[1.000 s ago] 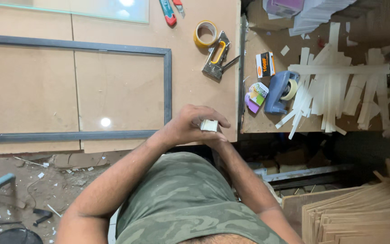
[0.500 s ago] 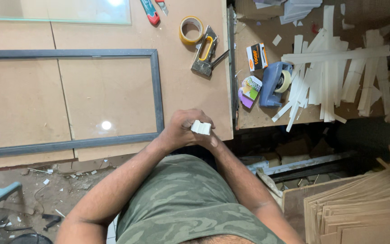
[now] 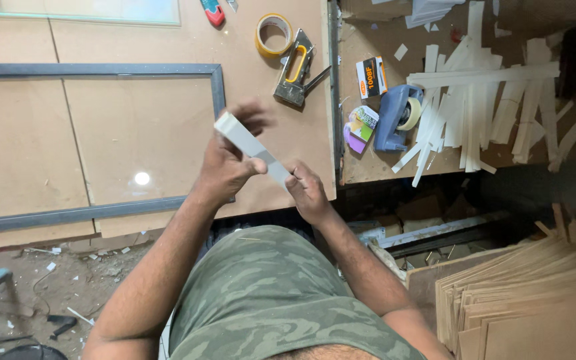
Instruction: The person positions a glass pane and metal frame on a workbench, then cuts white plastic strips to size using scissors and a utility knife. The person aligns the strips along the frame edges and trims them into small pieces.
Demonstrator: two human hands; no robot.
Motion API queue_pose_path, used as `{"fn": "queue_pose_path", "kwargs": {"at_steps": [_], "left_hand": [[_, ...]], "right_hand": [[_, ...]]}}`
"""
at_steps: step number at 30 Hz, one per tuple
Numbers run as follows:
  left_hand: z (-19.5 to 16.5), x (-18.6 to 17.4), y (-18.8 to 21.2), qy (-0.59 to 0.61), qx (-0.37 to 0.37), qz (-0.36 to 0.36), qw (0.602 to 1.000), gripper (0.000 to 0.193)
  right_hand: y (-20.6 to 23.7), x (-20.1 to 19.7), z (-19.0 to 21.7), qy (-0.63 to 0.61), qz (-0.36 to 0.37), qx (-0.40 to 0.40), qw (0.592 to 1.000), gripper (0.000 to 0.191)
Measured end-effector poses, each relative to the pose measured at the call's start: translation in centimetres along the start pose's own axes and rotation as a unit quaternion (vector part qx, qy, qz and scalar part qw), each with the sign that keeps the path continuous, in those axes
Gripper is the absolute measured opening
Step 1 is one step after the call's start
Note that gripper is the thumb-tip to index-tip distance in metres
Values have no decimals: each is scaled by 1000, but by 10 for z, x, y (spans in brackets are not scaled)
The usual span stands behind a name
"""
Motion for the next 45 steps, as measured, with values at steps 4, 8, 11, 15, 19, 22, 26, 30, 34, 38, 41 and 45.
{"fn": "queue_pose_path", "kwargs": {"at_steps": [4,8,11,15,19,22,26,30,34,38,41,45], "left_hand": [[41,-47,23,-119,-155,-160,968,103],[51,-49,60,-545,-218,-71,806,82],[65,-49,95,-655,-263,-48,707,69],[66,-42,114,-680,-202,-60,703,63],[64,-41,122,-689,-188,-57,698,61],[56,-45,134,-708,-190,-58,677,58],[42,-48,151,-738,-185,-67,646,53],[34,-49,171,-725,-199,-94,653,47],[38,-43,179,-728,-206,-104,646,42],[50,-36,183,-727,-222,-92,644,44],[56,-37,186,-732,-227,-93,636,44],[69,-43,193,-731,-235,-91,634,42]], "right_hand": [[-4,-18,17,448,-202,-32,870,45],[-27,-16,-11,583,-178,66,790,48],[-31,-15,-16,583,-162,71,793,47],[-33,-25,-34,487,-118,140,854,50],[-45,-35,-42,258,-139,153,944,35],[-59,-34,-55,178,-149,217,948,35],[-69,-31,-30,344,-196,163,904,37],[-71,-25,-19,499,-192,158,830,43],[-62,-33,-8,481,-234,93,840,42],[-52,-47,-16,448,-204,94,866,25],[-48,-57,-26,427,-179,101,881,14],[-44,-67,-26,414,-202,87,883,13]]}}
Point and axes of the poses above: each hand's wrist, its own y-axis away from the middle knuckle, its own x-axis out of the palm, z = x × y, the point moved 9 cm from there along -y, towards the middle knuckle, and after that the axes turned 14 degrees about z, right-handed, at the moved point
